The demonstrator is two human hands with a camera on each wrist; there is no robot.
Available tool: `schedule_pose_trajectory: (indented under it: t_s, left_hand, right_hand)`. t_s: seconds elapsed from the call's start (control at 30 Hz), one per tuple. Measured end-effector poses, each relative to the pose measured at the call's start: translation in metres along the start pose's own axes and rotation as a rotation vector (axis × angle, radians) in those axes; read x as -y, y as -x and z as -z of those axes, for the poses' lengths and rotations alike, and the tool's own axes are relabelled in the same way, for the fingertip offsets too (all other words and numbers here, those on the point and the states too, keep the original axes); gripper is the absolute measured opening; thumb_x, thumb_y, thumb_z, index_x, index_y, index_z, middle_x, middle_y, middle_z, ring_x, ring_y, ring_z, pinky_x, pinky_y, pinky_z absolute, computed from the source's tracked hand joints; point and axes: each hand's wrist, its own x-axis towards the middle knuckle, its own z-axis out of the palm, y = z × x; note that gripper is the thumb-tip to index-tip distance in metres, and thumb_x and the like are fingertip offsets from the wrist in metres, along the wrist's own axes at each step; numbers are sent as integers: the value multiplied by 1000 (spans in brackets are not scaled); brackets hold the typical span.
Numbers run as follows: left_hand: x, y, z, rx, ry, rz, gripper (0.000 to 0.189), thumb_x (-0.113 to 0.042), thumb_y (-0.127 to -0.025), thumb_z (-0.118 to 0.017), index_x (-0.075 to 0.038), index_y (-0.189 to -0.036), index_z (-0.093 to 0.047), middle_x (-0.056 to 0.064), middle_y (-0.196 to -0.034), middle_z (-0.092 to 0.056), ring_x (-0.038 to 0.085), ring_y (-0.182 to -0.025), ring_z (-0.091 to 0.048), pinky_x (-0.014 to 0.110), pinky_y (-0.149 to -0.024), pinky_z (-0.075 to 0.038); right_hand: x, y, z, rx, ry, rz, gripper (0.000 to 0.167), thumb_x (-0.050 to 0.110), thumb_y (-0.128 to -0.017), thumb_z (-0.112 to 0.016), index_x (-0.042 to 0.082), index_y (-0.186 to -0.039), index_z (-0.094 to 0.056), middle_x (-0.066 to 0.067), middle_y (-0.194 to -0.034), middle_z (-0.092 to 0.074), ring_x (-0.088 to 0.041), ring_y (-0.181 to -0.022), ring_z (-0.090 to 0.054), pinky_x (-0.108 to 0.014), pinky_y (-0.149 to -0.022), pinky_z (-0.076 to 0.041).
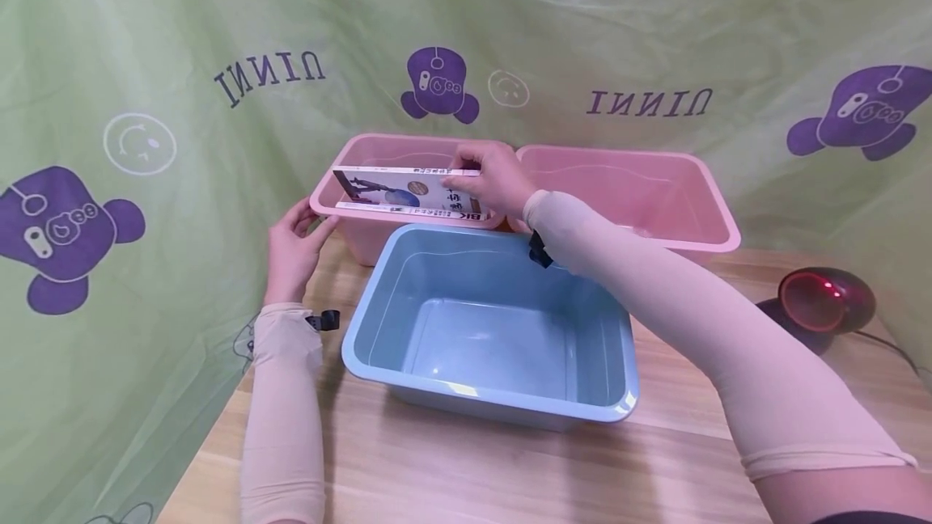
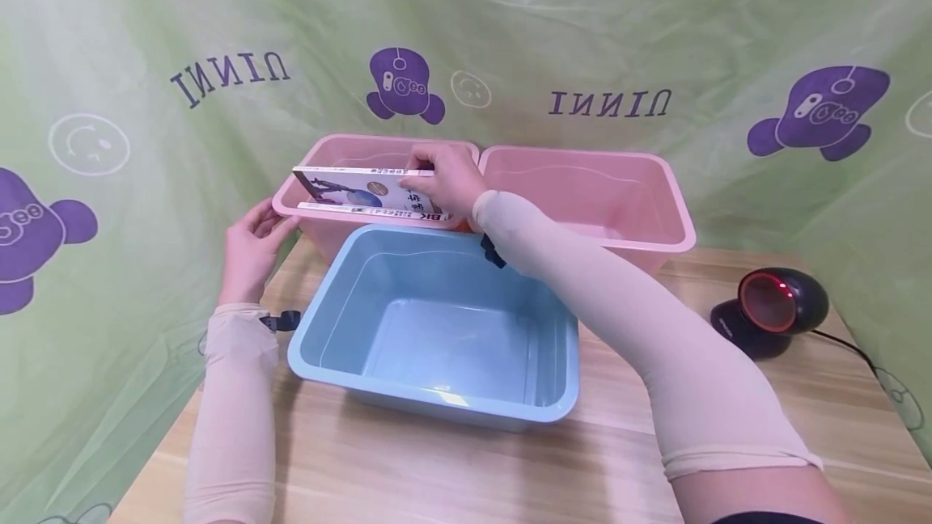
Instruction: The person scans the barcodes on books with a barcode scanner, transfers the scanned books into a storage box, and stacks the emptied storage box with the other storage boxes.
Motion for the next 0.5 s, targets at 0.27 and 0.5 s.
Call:
schedule_pose_trajectory:
  t_s: [0.27, 0.5]
  left_hand:
    - [3, 0, 2, -10, -2, -9, 74, -26, -105, -83, -8, -168, -50, 17, -162, -62, 24, -154, -58, 32, -127, -53]
    - [3, 0, 2, -1, -10, -4, 75, -28, -105, -82, -8, -169, -49, 16, -165, -60, 25, -158, -55, 36, -131, -50]
  right_hand:
    - [-7, 0, -11, 91, 60, -91, 17, 29, -101, -86, 13, -99, -79, -6, -98, -73, -22, -94, -62, -28, -79, -52]
    - [-12, -1, -15, 136, 144, -117, 16, 26, -102, -85, 10, -100, -82, -5, -92, -74, -21, -88, -62, -27, -76, -50]
